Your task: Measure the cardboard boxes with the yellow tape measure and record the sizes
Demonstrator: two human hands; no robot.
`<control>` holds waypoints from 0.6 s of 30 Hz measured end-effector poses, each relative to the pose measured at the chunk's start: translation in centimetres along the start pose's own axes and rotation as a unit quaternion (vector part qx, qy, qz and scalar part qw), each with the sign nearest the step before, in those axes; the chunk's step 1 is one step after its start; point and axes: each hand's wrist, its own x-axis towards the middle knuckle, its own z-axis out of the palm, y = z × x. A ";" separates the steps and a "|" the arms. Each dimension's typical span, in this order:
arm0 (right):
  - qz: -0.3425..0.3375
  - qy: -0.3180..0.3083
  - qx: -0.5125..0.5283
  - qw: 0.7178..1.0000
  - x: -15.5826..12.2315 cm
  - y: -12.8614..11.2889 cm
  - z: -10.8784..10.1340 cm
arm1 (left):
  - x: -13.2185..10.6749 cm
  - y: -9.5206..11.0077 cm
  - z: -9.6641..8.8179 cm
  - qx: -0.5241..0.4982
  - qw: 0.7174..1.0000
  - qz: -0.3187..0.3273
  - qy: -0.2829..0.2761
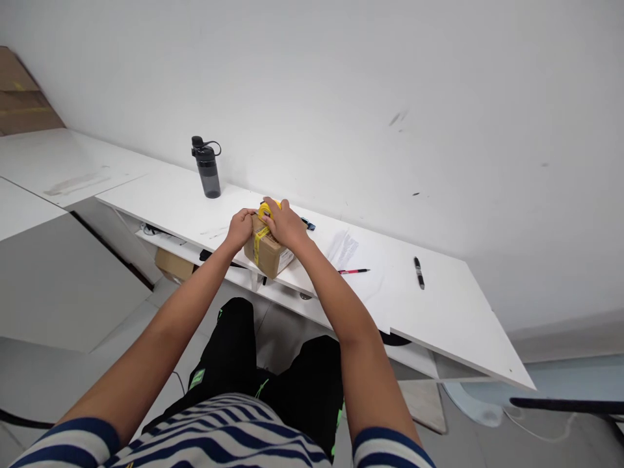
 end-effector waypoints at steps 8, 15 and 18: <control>0.041 0.009 -0.014 0.999 -8.3 3.6 -3.5 | -0.2 0.2 0.0 0.012 1.000 -0.001 -0.004; 0.074 0.017 0.021 0.997 -11.0 4.9 -3.9 | 0.1 -0.1 0.2 0.004 1.000 0.008 -0.003; 0.068 0.030 0.036 0.997 -9.9 4.9 -3.8 | 0.1 0.0 0.2 0.002 1.000 0.011 0.000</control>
